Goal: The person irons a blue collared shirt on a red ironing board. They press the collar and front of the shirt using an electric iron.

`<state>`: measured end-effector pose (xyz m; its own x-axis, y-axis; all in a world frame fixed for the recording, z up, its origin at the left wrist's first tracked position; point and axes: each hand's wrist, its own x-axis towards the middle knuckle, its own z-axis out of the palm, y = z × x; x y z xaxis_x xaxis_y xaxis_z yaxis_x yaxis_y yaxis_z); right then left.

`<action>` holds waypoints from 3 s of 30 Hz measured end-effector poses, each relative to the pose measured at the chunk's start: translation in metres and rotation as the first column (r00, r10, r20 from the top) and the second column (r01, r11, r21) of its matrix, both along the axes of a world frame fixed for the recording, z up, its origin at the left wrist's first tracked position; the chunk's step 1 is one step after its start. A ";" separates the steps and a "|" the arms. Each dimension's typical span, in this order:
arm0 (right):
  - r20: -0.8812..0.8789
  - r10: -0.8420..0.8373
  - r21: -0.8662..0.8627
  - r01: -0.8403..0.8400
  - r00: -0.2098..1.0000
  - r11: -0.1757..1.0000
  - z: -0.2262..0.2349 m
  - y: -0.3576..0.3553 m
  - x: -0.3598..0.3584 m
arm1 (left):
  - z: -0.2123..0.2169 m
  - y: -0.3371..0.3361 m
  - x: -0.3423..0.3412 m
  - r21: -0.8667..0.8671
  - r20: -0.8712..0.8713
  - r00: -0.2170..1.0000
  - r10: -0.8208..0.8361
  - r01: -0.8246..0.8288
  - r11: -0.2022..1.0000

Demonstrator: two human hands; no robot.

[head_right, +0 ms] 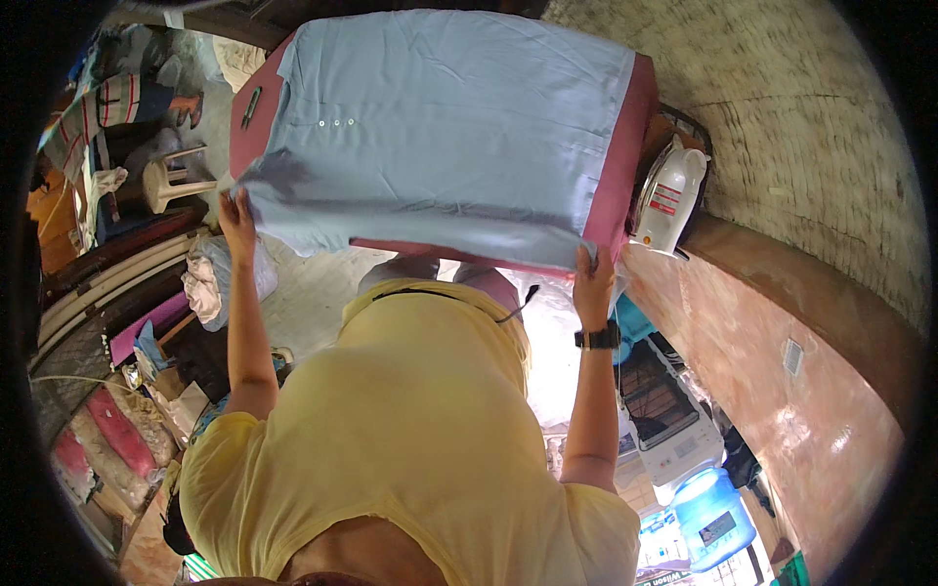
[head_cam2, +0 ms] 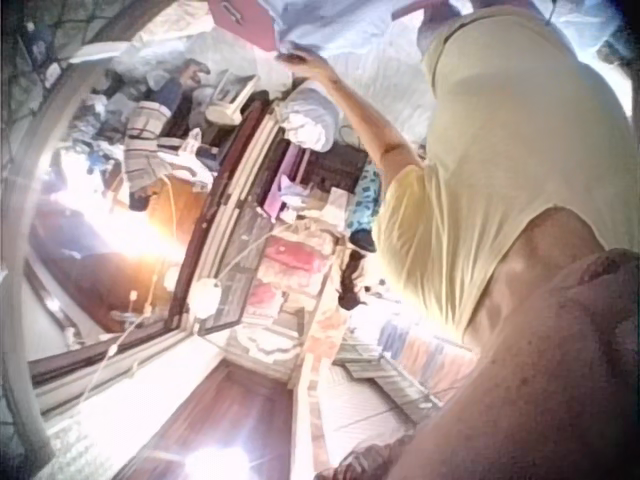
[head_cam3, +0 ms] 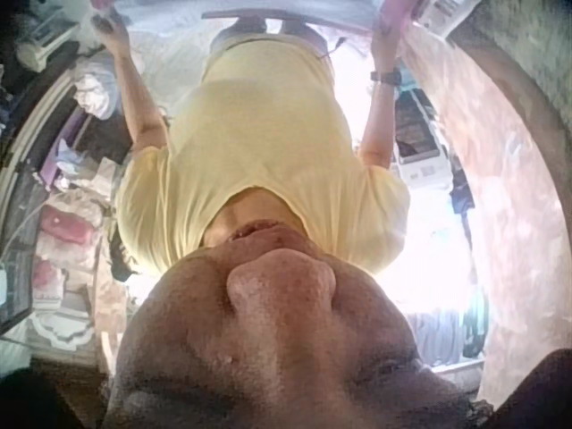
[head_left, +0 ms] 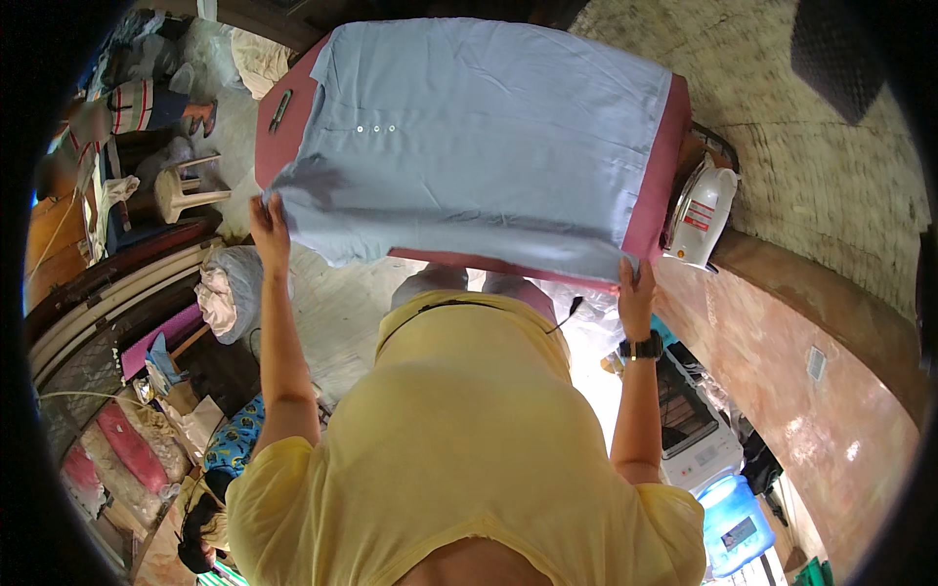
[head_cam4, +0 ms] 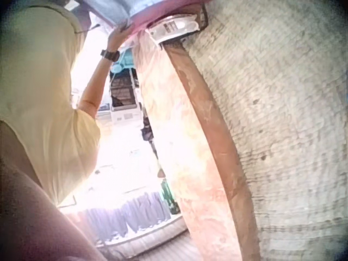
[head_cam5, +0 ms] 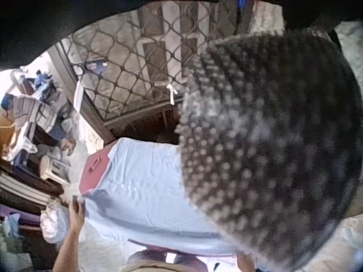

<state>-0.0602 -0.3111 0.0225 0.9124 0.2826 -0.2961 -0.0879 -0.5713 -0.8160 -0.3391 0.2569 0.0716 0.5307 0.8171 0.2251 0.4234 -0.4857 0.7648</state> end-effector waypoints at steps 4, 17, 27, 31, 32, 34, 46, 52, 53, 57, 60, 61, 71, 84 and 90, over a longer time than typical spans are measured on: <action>-0.145 -0.116 0.071 0.127 0.983 0.989 0.013 0.028 0.023 | -0.047 0.053 0.025 -0.231 0.077 0.996 0.050 -0.031 0.972; -0.570 -0.026 0.370 0.285 0.822 0.884 0.008 0.003 0.001 | -0.079 -0.062 -0.050 -0.491 0.172 0.979 0.107 -0.009 0.871; -0.528 0.100 0.523 0.230 0.843 0.820 0.120 0.038 0.095 | 0.039 -0.006 -0.025 -0.861 0.297 0.950 0.098 0.222 0.457; -0.189 0.265 0.683 -0.067 0.946 0.728 0.165 0.074 0.198 | 0.158 0.043 0.095 -0.714 0.339 0.940 0.041 0.229 0.662; -0.227 0.229 0.719 0.004 0.947 0.695 0.194 0.097 0.213 | 0.185 0.045 0.121 -0.680 0.352 0.935 -0.039 0.284 0.676; -0.266 0.209 0.777 0.081 0.941 0.624 0.239 0.137 0.251 | 0.217 0.092 0.155 -0.655 0.364 0.910 -0.199 0.402 0.639; 0.086 0.209 0.845 -0.182 0.974 0.502 0.344 0.118 0.329 | 0.336 0.089 0.262 -0.346 0.701 0.616 -0.360 0.735 0.584; 0.007 0.142 0.661 -0.112 0.990 0.742 0.289 0.085 0.225 | 0.259 0.060 0.154 -0.535 0.396 0.915 -0.075 0.296 0.791; -0.042 0.153 0.651 -0.089 0.987 0.754 0.269 0.071 0.213 | 0.236 0.052 0.136 -0.551 0.395 0.919 0.005 0.232 0.802; -0.164 0.126 0.678 0.019 0.978 0.735 0.177 0.016 0.147 | 0.156 -0.003 0.058 -0.676 0.206 0.975 0.085 0.079 0.733; -0.448 0.117 0.491 0.135 0.887 0.861 0.107 -0.014 0.095 | 0.102 -0.042 0.007 -0.779 0.206 0.977 -0.047 0.193 0.596; -0.416 0.106 0.424 0.090 0.903 0.901 0.076 -0.021 0.075 | 0.076 -0.049 -0.007 -0.790 0.170 0.981 -0.094 0.193 0.582; 0.002 0.088 -0.012 -0.088 0.996 0.996 -0.050 -0.010 0.043 | -0.118 -0.032 -0.082 -0.381 -0.242 0.967 -0.083 -0.016 0.924; 0.599 0.297 -0.630 0.208 0.744 0.749 -0.039 0.176 0.267 | -0.073 0.149 0.184 0.035 -0.228 0.974 0.020 -0.012 0.999; 0.455 0.007 -0.427 0.212 0.890 0.879 -0.053 0.184 0.293 | -0.108 0.149 0.237 0.111 -0.342 0.924 0.172 -0.143 0.984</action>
<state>0.2331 -0.1273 -0.0309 0.9915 0.1136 0.0633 0.1299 -0.8918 -0.4333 -0.1026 0.4056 -0.0361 0.4538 0.8830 0.1197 0.7319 -0.4460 0.5151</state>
